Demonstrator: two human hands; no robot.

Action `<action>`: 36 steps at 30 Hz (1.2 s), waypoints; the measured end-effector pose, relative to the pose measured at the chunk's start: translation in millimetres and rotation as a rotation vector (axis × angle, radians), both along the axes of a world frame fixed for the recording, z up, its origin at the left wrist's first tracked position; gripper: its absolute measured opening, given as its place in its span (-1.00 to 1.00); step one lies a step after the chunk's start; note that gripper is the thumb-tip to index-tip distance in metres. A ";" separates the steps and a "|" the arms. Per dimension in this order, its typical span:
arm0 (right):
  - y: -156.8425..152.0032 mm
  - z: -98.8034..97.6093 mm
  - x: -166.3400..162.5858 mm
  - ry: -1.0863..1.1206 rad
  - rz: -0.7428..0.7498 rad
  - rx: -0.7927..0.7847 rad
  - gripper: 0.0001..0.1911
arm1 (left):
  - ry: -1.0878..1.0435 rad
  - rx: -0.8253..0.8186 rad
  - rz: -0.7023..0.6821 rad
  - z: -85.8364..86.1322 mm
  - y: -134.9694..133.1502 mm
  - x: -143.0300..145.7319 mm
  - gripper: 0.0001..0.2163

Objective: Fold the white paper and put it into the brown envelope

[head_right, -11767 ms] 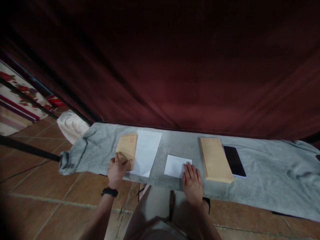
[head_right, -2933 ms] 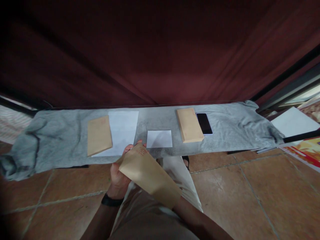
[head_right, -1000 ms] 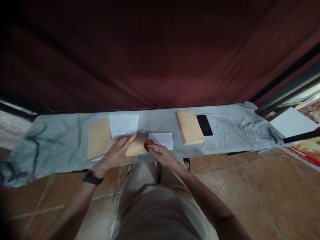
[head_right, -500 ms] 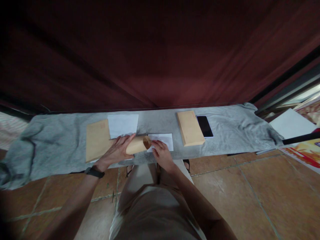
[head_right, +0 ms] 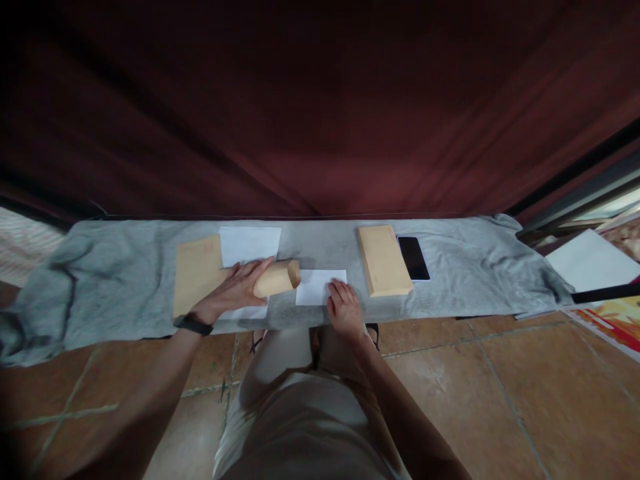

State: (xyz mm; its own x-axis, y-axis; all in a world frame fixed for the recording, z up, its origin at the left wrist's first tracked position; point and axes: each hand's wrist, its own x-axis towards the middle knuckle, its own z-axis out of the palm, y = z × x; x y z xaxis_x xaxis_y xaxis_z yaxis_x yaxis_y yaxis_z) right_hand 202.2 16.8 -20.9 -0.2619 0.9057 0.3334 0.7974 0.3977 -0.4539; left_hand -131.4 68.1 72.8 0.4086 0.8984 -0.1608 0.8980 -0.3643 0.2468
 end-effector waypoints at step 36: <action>12.3 11.1 -4.8 -0.204 -0.288 -0.076 -0.31 | 0.194 0.274 -0.042 19.5 -25.7 18.8 0.03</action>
State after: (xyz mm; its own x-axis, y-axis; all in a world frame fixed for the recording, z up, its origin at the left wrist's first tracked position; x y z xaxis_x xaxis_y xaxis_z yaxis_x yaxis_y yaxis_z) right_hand 197.4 29.1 -9.8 -0.0468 0.9721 0.2297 0.9490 0.1151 -0.2936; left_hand -112.6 42.3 92.3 0.4316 0.9020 0.0060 0.9014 -0.4311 -0.0399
